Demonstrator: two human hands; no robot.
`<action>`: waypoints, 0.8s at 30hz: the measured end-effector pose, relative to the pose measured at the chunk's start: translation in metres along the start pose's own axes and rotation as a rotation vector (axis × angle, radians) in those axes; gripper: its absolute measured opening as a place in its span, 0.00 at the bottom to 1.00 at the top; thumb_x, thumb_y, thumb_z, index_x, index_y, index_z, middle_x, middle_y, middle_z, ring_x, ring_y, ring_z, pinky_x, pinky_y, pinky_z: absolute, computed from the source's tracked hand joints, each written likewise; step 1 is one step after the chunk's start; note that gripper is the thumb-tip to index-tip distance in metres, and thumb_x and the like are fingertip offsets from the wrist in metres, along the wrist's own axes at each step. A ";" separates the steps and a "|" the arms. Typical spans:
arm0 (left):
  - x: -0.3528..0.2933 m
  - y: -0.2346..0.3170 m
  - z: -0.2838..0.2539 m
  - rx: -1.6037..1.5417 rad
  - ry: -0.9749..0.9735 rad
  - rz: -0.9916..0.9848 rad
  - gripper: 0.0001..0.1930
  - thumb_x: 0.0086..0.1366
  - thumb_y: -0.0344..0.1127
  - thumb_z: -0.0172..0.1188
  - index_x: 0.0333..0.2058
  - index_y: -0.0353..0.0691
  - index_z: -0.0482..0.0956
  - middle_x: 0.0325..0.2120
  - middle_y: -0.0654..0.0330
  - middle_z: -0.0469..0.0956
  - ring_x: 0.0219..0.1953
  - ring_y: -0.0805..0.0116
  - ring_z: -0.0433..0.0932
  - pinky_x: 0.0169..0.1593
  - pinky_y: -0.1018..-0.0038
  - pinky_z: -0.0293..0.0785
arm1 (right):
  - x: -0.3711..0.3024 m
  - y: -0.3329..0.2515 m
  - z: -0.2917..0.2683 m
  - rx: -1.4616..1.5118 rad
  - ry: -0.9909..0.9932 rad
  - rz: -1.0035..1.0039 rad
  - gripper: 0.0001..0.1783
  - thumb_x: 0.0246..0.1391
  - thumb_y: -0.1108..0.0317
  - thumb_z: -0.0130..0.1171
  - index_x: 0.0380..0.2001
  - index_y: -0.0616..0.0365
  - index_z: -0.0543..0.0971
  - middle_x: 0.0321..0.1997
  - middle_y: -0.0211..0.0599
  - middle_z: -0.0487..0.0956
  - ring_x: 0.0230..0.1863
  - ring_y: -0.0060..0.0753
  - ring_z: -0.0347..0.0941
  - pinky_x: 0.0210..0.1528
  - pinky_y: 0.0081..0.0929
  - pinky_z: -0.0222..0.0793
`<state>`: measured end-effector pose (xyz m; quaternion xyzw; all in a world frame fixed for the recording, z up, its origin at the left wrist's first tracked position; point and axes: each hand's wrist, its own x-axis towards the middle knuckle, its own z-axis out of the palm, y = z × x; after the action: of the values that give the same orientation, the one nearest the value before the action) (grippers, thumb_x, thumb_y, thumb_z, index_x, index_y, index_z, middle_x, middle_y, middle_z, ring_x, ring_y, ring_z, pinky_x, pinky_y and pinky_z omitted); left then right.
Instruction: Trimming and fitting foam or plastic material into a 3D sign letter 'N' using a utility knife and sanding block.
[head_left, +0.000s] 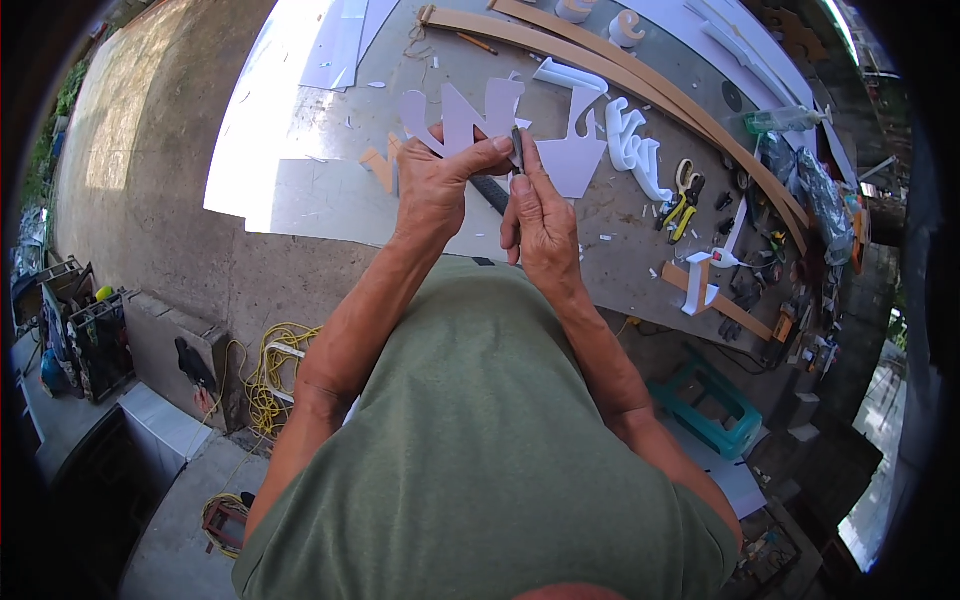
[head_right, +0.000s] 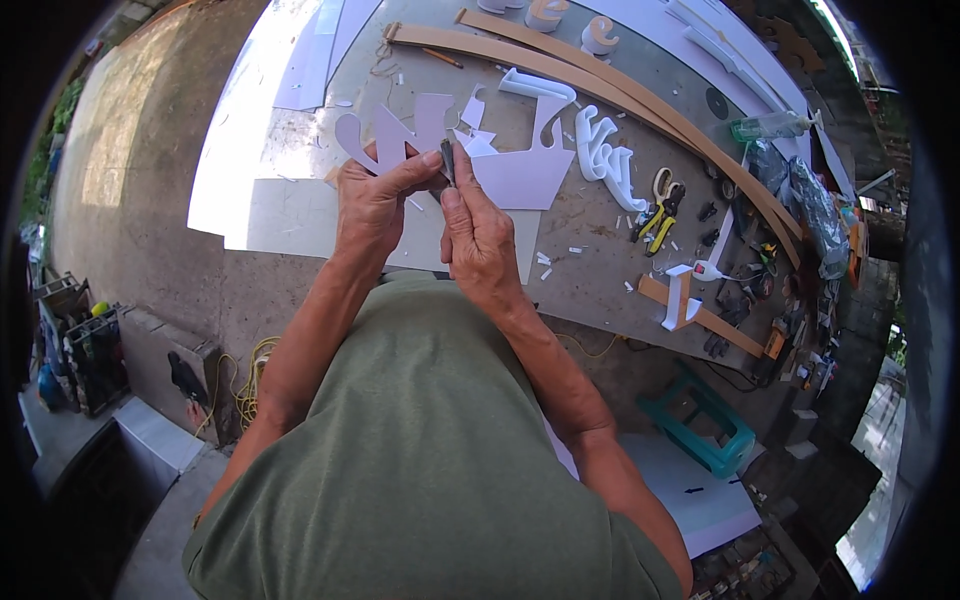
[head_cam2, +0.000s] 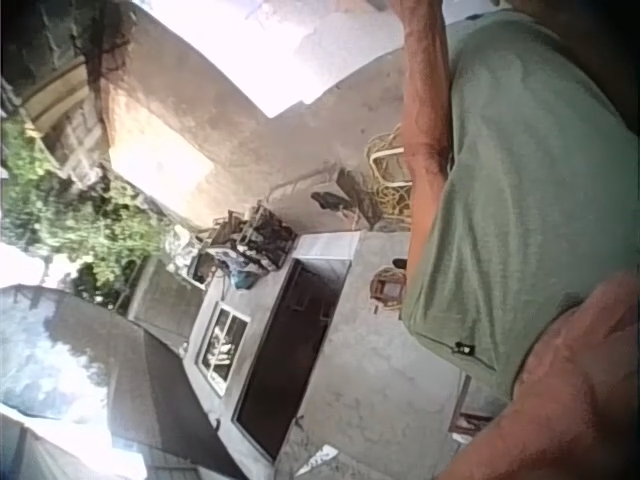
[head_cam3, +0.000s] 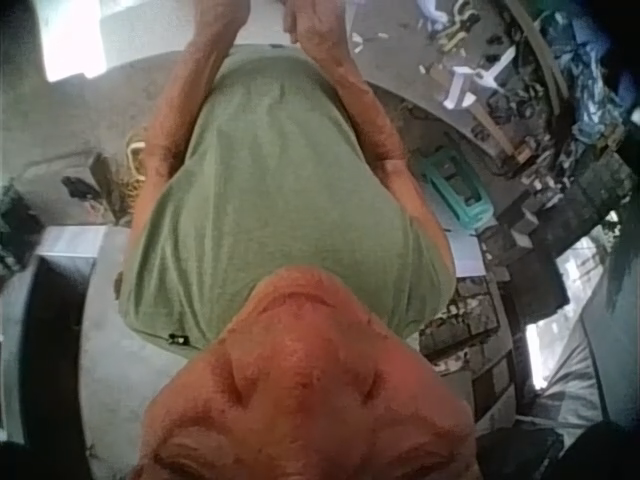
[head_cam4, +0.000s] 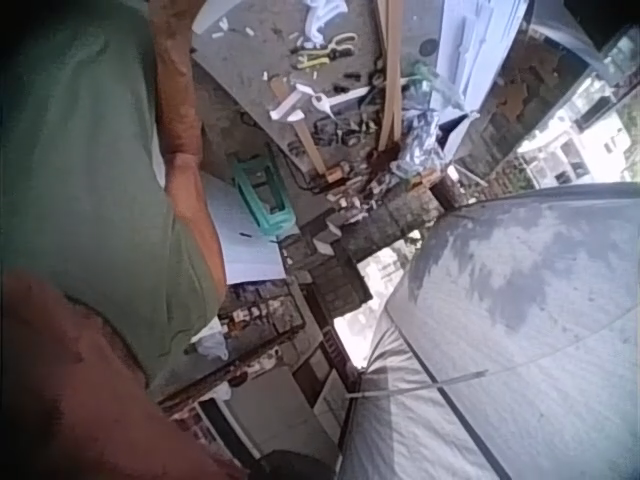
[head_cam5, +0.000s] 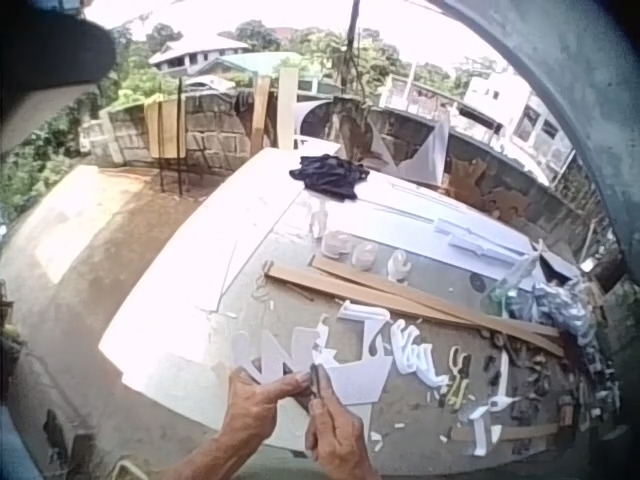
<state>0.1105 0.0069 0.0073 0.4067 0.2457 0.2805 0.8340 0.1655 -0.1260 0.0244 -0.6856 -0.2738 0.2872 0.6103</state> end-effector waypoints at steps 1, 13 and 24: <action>0.000 0.000 0.001 -0.016 0.011 -0.006 0.10 0.54 0.25 0.72 0.34 0.29 0.80 0.27 0.56 0.82 0.27 0.68 0.82 0.36 0.72 0.82 | 0.003 0.003 -0.005 -0.023 -0.025 -0.007 0.28 0.73 0.58 0.41 0.71 0.57 0.59 0.14 0.24 0.66 0.13 0.15 0.61 0.16 0.19 0.60; -0.005 -0.003 -0.004 -0.002 -0.017 -0.026 0.10 0.54 0.25 0.73 0.33 0.31 0.81 0.27 0.56 0.82 0.27 0.68 0.82 0.36 0.73 0.82 | 0.003 0.000 0.000 -0.070 -0.011 -0.005 0.29 0.73 0.55 0.41 0.71 0.55 0.59 0.12 0.24 0.66 0.12 0.14 0.60 0.15 0.18 0.61; 0.004 0.003 -0.011 0.010 0.004 -0.020 0.11 0.53 0.26 0.73 0.33 0.30 0.81 0.27 0.56 0.82 0.28 0.68 0.83 0.36 0.73 0.82 | -0.007 0.010 0.009 -0.097 -0.013 -0.065 0.28 0.74 0.58 0.41 0.71 0.56 0.58 0.11 0.24 0.65 0.13 0.14 0.60 0.16 0.19 0.60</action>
<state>0.1060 0.0173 0.0036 0.4080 0.2527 0.2717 0.8342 0.1548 -0.1257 0.0145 -0.7031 -0.3135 0.2578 0.5839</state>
